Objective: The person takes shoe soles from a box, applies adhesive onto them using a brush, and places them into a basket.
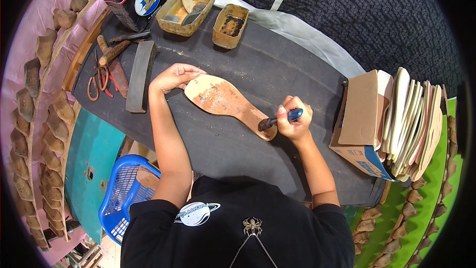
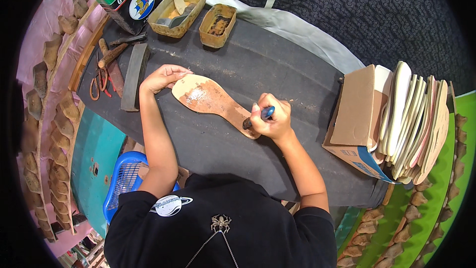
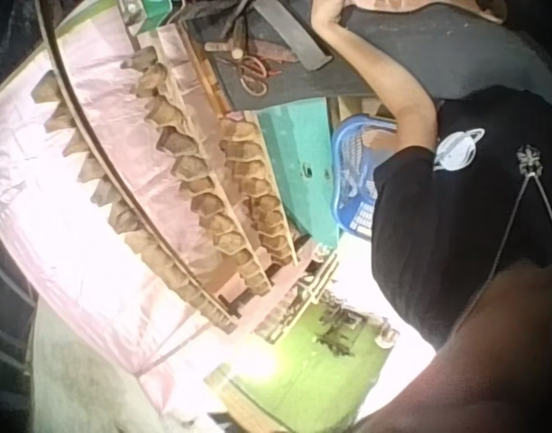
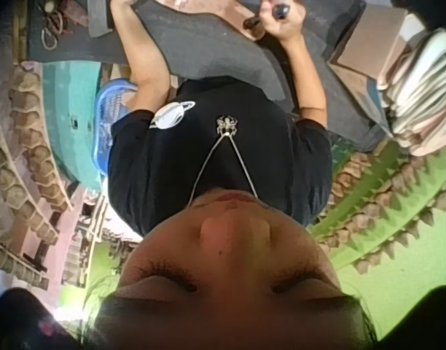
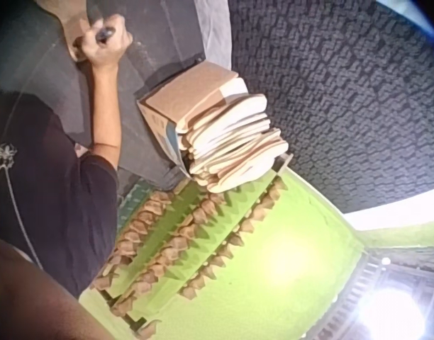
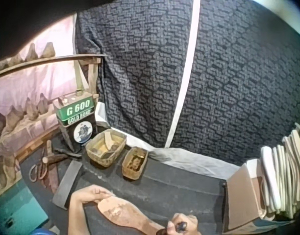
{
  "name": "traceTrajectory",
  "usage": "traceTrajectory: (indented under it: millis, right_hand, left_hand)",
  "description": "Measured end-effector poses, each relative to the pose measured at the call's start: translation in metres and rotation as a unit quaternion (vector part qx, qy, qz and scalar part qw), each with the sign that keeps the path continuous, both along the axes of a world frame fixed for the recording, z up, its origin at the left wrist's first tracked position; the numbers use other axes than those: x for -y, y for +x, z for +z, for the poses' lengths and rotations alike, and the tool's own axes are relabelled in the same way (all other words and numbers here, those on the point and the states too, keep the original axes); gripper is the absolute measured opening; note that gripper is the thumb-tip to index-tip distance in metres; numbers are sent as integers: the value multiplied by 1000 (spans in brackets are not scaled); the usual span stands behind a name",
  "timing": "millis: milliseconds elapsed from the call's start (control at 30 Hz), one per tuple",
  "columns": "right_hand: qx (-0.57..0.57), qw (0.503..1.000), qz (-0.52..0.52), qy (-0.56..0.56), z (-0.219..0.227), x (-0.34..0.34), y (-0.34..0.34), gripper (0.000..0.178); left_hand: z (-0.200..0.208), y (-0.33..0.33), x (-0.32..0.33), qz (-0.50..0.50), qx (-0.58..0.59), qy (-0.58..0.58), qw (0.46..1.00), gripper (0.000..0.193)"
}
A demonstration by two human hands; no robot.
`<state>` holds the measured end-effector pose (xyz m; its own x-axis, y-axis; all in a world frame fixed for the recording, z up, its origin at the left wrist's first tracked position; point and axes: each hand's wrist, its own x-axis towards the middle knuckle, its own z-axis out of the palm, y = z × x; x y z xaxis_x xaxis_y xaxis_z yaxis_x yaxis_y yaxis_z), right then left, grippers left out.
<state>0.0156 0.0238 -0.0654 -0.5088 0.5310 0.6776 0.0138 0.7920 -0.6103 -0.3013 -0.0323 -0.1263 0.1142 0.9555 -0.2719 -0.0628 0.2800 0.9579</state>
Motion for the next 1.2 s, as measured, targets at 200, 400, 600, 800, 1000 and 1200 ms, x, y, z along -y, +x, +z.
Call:
traceTrajectory:
  millis: [200,400,600,800,1000,1200]
  right_hand:
    - [-23,1000,-11,-3,-3,1,11,19]
    - [-23,998,0,-66,1,-15,1,20]
    - [-128,985,-12,-113,-16,-25,-37,19]
    - [-117,988,-12,-100,-16,-15,-1,17]
    - [-104,990,-30,-87,-15,-6,32,17]
    - [-48,994,-46,-87,-5,-26,7,20]
  left_hand:
    - [-3,-2,-2,-5,-7,11,1000,24]
    - [-1,-1,0,-2,5,10,1000,25]
    - [-4,1,-2,10,-10,10,1000,25]
    - [0,1,0,7,-17,14,1000,25]
    - [-1,-3,-2,-4,-21,12,1000,25]
    - [1,2,-1,-3,-9,8,1000,25]
